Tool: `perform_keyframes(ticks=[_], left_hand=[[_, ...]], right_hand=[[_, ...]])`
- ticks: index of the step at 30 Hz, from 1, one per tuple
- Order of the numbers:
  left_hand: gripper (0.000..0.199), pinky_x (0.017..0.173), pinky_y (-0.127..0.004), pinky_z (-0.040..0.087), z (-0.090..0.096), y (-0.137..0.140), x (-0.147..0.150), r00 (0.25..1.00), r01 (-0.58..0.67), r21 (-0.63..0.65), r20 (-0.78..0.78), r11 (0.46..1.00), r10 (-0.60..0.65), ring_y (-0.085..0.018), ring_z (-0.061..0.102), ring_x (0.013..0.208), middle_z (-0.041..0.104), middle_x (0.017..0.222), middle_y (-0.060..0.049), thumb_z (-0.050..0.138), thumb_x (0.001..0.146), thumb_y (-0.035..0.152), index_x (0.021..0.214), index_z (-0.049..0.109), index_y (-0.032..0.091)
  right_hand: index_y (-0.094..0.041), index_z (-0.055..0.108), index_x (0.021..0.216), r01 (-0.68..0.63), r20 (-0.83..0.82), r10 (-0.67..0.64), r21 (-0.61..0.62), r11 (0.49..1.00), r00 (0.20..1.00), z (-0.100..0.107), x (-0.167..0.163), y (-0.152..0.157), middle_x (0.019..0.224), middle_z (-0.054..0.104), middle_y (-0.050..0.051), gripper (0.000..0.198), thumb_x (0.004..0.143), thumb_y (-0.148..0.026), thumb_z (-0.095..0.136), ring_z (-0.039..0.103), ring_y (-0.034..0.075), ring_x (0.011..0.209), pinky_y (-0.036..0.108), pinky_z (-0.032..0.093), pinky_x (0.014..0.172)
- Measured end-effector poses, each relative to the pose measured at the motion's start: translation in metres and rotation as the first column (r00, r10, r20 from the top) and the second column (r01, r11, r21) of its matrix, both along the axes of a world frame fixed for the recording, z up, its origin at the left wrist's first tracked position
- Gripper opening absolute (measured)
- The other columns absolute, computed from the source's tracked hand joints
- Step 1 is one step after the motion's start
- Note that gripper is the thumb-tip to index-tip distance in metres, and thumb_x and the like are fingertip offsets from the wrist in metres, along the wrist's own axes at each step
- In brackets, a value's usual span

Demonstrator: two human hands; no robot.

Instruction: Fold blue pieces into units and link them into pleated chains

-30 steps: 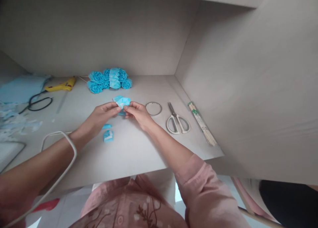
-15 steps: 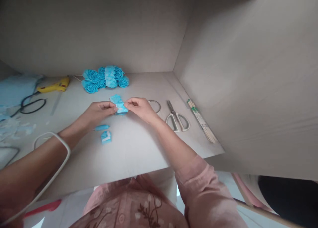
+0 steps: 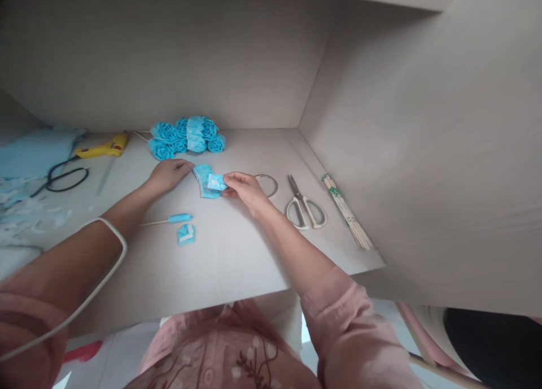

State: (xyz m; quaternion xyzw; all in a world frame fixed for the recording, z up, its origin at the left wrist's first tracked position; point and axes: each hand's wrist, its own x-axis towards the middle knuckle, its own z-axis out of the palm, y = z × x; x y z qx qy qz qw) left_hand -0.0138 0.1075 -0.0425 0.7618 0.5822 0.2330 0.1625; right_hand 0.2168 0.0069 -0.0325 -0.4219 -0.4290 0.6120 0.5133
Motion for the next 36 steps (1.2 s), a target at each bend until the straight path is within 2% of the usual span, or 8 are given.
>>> perform_keyframes(ticks=[5,11,16,22,26,30,33,36], left_hand=[[0.022,0.072,-0.026,0.042,0.008,-0.007,0.017,0.949,0.014,-0.106,0.315,0.994,0.02,-0.019,0.061,0.078,0.071,0.08,-0.003,0.06,0.075,0.035,0.075,0.07,0.015],[0.027,0.072,-0.027,0.05,0.034,-0.035,0.031,0.696,0.278,-0.276,0.718,0.92,0.005,-0.015,0.063,0.07,0.067,0.073,-0.002,0.072,0.068,0.037,0.08,0.065,0.015],[0.027,0.06,-0.024,0.049,0.047,-0.051,0.044,0.704,0.365,-0.308,0.709,0.879,-0.043,-0.014,0.062,0.059,0.064,0.064,-0.003,0.071,0.072,0.038,0.078,0.063,0.013],[0.041,0.059,-0.026,0.052,0.047,-0.063,0.044,0.6,0.458,-0.338,0.8,0.822,-0.005,-0.015,0.065,0.064,0.067,0.077,-0.005,0.066,0.08,0.051,0.099,0.066,0.013],[0.05,0.059,-0.029,0.053,0.042,-0.074,0.039,0.684,0.508,-0.44,0.728,0.741,-0.036,-0.02,0.067,0.069,0.07,0.082,-0.012,0.065,0.08,0.057,0.1,0.069,0.012],[0.042,0.056,-0.028,0.052,0.038,-0.083,0.04,0.716,0.561,-0.478,0.69,0.676,-0.106,-0.019,0.067,0.067,0.071,0.078,-0.012,0.069,0.077,0.055,0.084,0.072,0.014],[0.034,0.054,-0.025,0.051,0.033,-0.088,0.044,0.717,0.562,-0.482,0.689,0.672,-0.105,-0.016,0.063,0.059,0.07,0.07,-0.01,0.073,0.074,0.049,0.075,0.071,0.015],[0.032,0.054,-0.025,0.05,0.03,-0.09,0.045,0.713,0.515,-0.461,0.699,0.723,-0.063,-0.016,0.063,0.056,0.068,0.065,-0.008,0.075,0.071,0.046,0.073,0.07,0.014]], right_hand=[[-0.019,0.068,0.074,0.09,-0.077,-0.09,-0.01,0.996,0.993,-0.002,0.004,0.006,0.079,0.065,0.001,0.024,0.062,-0.037,0.078,0.062,0.014,0.076,0.031,0.055,0.076],[-0.02,0.069,0.074,0.096,-0.065,-0.089,0.114,0.989,0.994,0.004,0.008,0.008,0.095,0.069,0.003,0.02,0.067,-0.038,0.076,0.061,0.015,0.091,0.03,0.048,0.09],[-0.02,0.071,0.076,-0.003,-0.028,0.007,0.159,0.987,1.0,0.009,0.005,0.001,0.089,0.07,0.001,0.019,0.07,-0.038,0.075,0.061,0.014,0.085,0.03,0.047,0.089],[-0.019,0.069,0.075,0.042,-0.122,-0.028,0.122,0.992,0.992,0.009,0.006,0.003,0.074,0.066,-0.001,0.025,0.064,-0.04,0.078,0.06,0.013,0.074,0.029,0.049,0.077],[-0.02,0.066,0.075,0.11,-0.184,-0.088,0.112,0.988,0.979,0.011,0.009,0.006,0.075,0.065,-0.001,0.027,0.063,-0.04,0.079,0.059,0.012,0.073,0.028,0.049,0.076],[-0.02,0.064,0.076,0.143,-0.148,-0.126,0.11,0.984,0.981,0.013,0.01,0.006,0.077,0.064,-0.001,0.028,0.065,-0.042,0.077,0.059,0.013,0.075,0.029,0.049,0.078],[-0.02,0.064,0.076,0.122,-0.122,-0.109,0.105,0.987,0.987,0.014,0.008,0.004,0.077,0.064,0.0,0.028,0.065,-0.043,0.076,0.058,0.014,0.076,0.03,0.05,0.078],[-0.021,0.066,0.078,0.095,-0.119,-0.078,0.14,0.986,0.99,0.015,0.007,0.003,0.081,0.065,0.001,0.026,0.066,-0.042,0.076,0.059,0.014,0.08,0.03,0.05,0.078]])
